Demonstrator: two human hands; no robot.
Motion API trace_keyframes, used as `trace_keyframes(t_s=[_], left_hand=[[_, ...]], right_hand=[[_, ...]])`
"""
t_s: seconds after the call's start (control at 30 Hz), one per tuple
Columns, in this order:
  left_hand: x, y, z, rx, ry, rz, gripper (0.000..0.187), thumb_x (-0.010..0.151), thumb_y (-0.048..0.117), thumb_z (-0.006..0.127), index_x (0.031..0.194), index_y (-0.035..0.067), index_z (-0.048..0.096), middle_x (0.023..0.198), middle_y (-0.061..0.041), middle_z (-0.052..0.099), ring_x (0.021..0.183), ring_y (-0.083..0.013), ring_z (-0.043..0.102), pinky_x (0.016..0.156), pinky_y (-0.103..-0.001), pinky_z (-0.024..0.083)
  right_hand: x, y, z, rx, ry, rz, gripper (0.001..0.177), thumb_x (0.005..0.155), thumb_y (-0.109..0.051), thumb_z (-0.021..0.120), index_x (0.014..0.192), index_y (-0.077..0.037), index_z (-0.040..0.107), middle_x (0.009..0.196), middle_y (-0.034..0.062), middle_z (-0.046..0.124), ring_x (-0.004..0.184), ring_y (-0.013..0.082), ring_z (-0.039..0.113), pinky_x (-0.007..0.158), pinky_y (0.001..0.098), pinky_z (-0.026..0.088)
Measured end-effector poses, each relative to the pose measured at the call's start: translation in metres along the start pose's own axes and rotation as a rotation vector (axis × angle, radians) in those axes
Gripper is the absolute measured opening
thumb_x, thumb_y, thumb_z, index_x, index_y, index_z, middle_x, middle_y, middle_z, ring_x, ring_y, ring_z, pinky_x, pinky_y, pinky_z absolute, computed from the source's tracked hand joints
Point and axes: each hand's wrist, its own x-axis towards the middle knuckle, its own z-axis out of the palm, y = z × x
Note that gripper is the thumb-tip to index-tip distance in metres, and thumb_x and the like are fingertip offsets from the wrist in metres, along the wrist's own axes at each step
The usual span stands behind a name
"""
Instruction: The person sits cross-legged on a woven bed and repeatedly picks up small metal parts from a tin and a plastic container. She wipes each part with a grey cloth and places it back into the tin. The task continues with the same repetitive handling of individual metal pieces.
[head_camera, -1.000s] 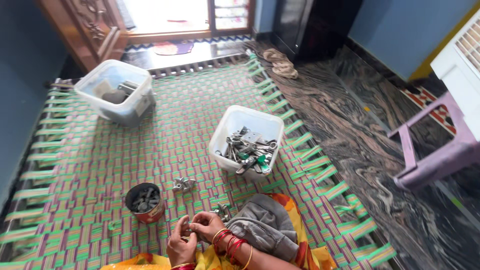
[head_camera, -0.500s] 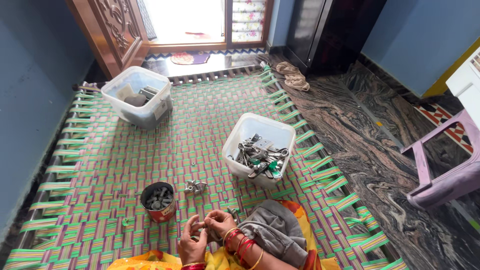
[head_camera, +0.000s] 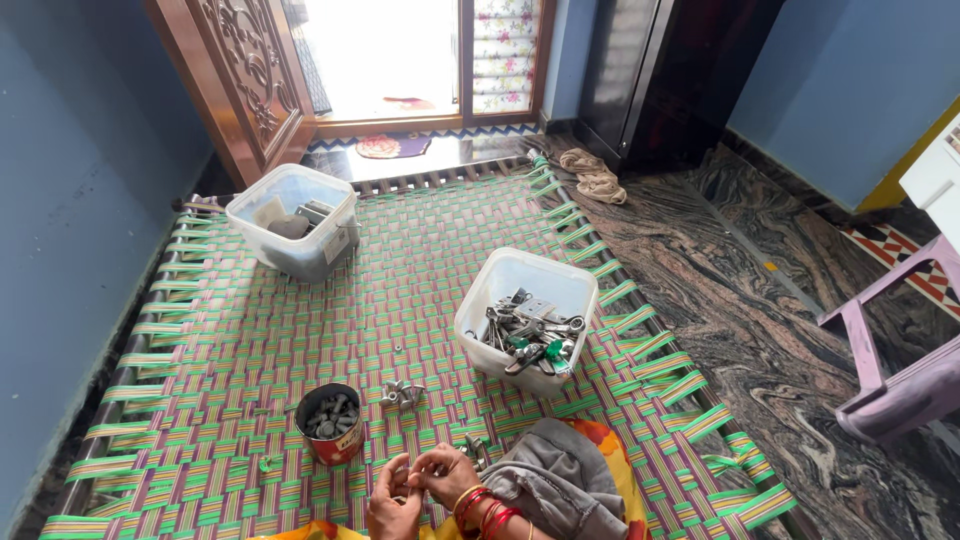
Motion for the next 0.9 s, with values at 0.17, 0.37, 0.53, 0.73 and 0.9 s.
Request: trace_keyframes(t_s=[0.17,0.37,0.53,0.73,0.9], left_hand=[[-0.002,0.001,-0.006,0.066,-0.043,-0.050,0.054,0.080,0.004,0.076,0.131,0.017,0.064,0.100,0.001,0.082,0.074,-0.0094,0.073,0.070,-0.027,0.060],[-0.007,0.013,-0.004,-0.008,0.028,-0.025,0.049,0.080,0.003,0.079,0.127,0.014,0.068,0.094,-0.004,0.084,0.070,-0.0092,0.071,0.067,-0.026,0.057],[-0.007,0.014,-0.009,-0.001,0.022,-0.063,0.053,0.078,0.000,0.078,0.127,0.015,0.067,0.097,-0.001,0.083,0.071,-0.0085,0.071,0.066,-0.027,0.057],[-0.006,0.015,-0.012,-0.030,0.030,-0.043,0.052,0.077,0.000,0.079,0.126,0.014,0.068,0.097,-0.002,0.084,0.072,-0.0099,0.072,0.068,-0.027,0.058],[-0.008,0.022,-0.011,0.020,-0.007,-0.053,0.053,0.078,0.001,0.079,0.127,0.016,0.067,0.103,0.000,0.082,0.075,-0.0082,0.074,0.068,-0.028,0.059]], right_hand=[[-0.002,-0.002,0.002,0.611,-0.051,0.383,0.020,0.087,-0.015,0.085,0.097,-0.004,0.072,0.084,0.0033,0.071,0.073,0.0098,0.066,0.064,0.0233,0.054],[-0.001,-0.008,0.000,0.531,-0.072,0.327,0.013,0.093,-0.008,0.081,0.099,-0.001,0.072,0.077,0.0001,0.069,0.066,0.0058,0.061,0.056,0.0207,0.047],[-0.002,-0.014,0.000,0.639,-0.132,0.292,0.008,0.097,-0.008,0.077,0.098,-0.003,0.071,0.072,-0.0001,0.065,0.060,0.0047,0.056,0.049,0.0197,0.041],[-0.005,-0.016,0.000,0.429,-0.082,0.305,0.011,0.099,-0.007,0.070,0.106,0.001,0.074,0.088,-0.0010,0.073,0.082,0.0047,0.065,0.073,0.0193,0.053],[0.001,-0.025,-0.005,0.522,-0.032,0.319,0.009,0.098,-0.006,0.069,0.105,-0.002,0.073,0.088,0.0004,0.073,0.077,0.0058,0.064,0.070,0.0215,0.052]])
